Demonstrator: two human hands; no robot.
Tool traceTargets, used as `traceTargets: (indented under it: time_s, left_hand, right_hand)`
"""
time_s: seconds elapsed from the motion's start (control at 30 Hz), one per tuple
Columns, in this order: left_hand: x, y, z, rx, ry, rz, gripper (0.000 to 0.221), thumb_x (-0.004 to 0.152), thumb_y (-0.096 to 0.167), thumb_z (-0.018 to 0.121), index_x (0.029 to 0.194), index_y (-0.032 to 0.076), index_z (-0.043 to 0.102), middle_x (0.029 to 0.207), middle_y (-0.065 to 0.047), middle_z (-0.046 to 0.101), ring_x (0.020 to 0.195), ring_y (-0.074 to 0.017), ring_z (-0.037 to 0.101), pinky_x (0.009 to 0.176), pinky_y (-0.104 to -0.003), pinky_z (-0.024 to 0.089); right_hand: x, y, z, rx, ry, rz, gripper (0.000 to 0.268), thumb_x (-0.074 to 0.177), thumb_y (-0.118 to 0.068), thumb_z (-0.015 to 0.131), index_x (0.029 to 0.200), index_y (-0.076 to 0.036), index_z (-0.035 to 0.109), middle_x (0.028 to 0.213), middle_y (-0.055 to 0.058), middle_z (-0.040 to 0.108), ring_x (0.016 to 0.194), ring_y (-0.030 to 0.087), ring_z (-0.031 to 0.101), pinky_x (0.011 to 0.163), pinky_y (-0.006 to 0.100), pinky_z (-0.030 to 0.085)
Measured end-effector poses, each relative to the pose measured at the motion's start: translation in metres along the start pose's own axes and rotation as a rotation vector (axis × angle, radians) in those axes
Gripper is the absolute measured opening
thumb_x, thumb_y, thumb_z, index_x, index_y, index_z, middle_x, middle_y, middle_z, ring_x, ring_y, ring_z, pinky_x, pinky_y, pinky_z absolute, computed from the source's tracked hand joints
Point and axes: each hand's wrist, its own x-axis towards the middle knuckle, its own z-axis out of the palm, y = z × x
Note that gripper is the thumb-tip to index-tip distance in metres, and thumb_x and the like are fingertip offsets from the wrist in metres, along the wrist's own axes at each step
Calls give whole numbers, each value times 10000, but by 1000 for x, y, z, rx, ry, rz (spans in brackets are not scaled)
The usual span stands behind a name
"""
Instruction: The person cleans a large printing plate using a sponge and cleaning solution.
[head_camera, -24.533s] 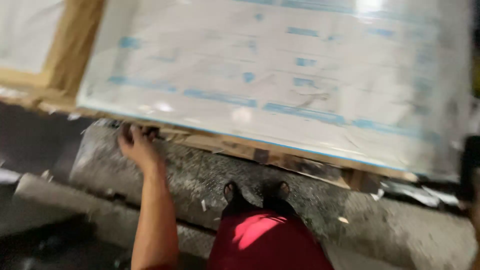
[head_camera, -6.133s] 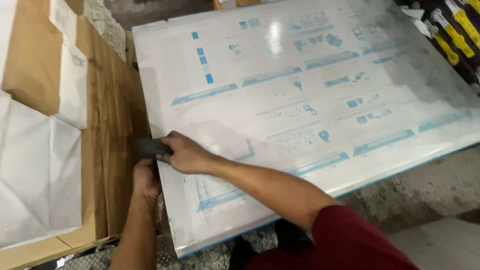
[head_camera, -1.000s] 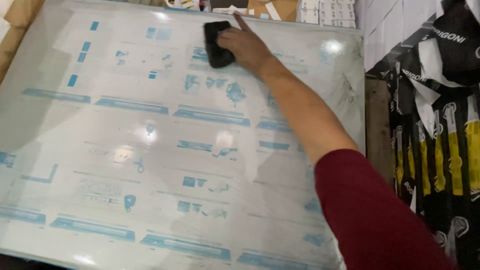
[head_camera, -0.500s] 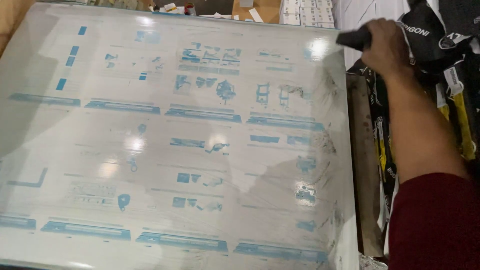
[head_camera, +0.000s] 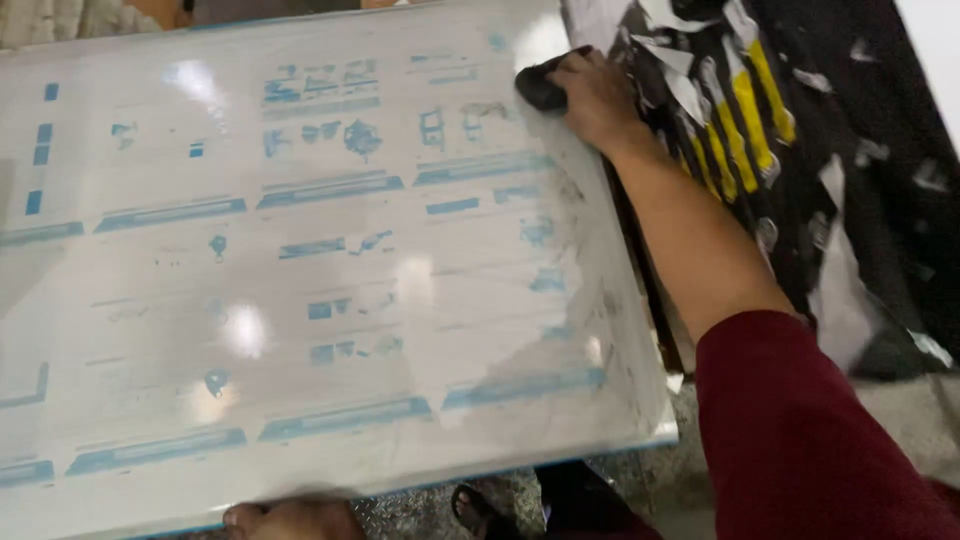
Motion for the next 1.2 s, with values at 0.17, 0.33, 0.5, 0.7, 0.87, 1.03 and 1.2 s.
traceTargets:
  time_s: [0.17,0.33,0.5,0.7,0.87,1.03,1.2]
  left_hand:
    - [-9,13,73,-26,-76,-61,383,1056,250,452,1194,-89,567,1193,-274,641,969,-316,674,919,-502,616]
    - [-4,0,75,98,89,-165,413,1069,288,373,1210,-44,575,1217,-220,677,1034,-275,677,958,-421,592]
    - [3,-16,66,71,37,-53,415,1074,265,413,1249,-65,593,1243,-241,647,1038,-333,649,941,-476,571]
    - [5,52,32,108,-182,-269,383,1137,320,452,1330,10,566,1238,-125,596,1110,-247,599,961,-426,516]
    - [42,83,16,147,-308,-316,198,1041,181,516,1136,56,636,1052,-88,728,931,-189,691,791,-361,575]
    - [73,65,4,134,-525,-368,78,1000,19,657,1008,31,580,951,-79,680,801,-186,685,763,-359,660]
    - [79,51,-4,116,-540,-357,78,1000,24,666,1003,28,588,944,-88,684,796,-198,687,783,-379,657]
  right_hand:
    - [-131,-89,-106,117,-120,67,580,772,150,620,1308,-56,696,1376,133,577,1290,396,469,1077,500,349]
    - [-282,-182,-206,155,-345,153,657,729,141,559,1352,-57,636,1387,146,562,1287,390,490,1087,479,420]
    - [-380,-223,-287,3,-307,56,613,689,16,665,1293,-87,654,1319,113,623,1284,373,537,1111,542,424]
    - [-399,-225,-301,490,-74,652,389,924,-61,695,1296,21,619,1157,209,692,1077,400,668,927,479,544]
    - [-366,-223,-243,257,123,600,474,882,-164,842,1229,87,637,1093,280,680,967,426,691,840,482,562]
    - [-306,-302,-173,268,-48,590,512,820,-98,716,1275,103,594,1138,342,621,950,515,663,844,535,555]
    - [-225,-485,-148,631,-16,386,460,769,-19,632,1220,65,608,1187,311,605,1083,479,603,967,513,507]
